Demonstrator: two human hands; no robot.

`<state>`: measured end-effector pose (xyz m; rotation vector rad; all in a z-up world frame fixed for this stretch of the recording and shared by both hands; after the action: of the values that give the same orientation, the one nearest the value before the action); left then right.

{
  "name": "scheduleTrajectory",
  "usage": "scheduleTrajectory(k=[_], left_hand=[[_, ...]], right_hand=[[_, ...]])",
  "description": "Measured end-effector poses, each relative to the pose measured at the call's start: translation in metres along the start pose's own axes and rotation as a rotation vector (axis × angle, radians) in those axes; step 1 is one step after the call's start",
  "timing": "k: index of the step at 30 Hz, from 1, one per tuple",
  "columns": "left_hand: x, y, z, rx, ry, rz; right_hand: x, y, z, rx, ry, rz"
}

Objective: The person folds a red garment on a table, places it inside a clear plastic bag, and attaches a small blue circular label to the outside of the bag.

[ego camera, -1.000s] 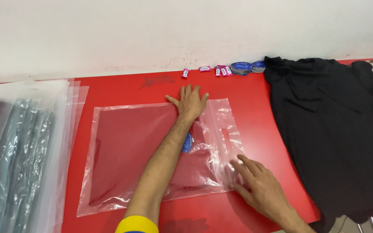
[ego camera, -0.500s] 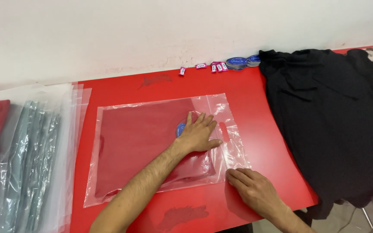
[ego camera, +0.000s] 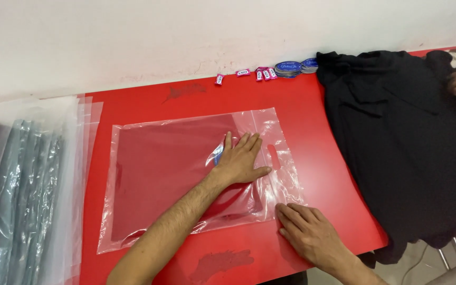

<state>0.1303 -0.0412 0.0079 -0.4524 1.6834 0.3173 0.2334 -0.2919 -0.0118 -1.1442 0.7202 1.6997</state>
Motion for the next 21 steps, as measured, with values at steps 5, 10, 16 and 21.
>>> scheduleTrajectory(k=[5,10,16,21], left_hand=[[0.004,-0.001,-0.001,0.032,-0.077,0.009],[0.000,-0.014,-0.005,0.040,-0.034,0.124],[-0.020,-0.025,-0.016,-0.001,0.194,0.141],[-0.034,-0.027,-0.023,-0.037,0.265,0.028]], right_hand=[[-0.017,0.009,0.015,-0.008,-0.030,-0.065],[-0.010,0.008,0.012,-0.037,0.010,-0.022],[-0.009,0.009,0.014,-0.051,0.016,0.042],[-0.014,0.003,0.019,-0.042,0.023,0.135]])
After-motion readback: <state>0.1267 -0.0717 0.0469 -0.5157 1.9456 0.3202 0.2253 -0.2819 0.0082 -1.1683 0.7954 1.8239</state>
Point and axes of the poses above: each hand's wrist, its own z-axis towards the middle knuckle, its own x-axis out of the palm, y = z × x, the point moved 1 cm from there along z, towards the middle knuckle, and after that the axes turned 12 degrees about z, right-handed, at the moved point
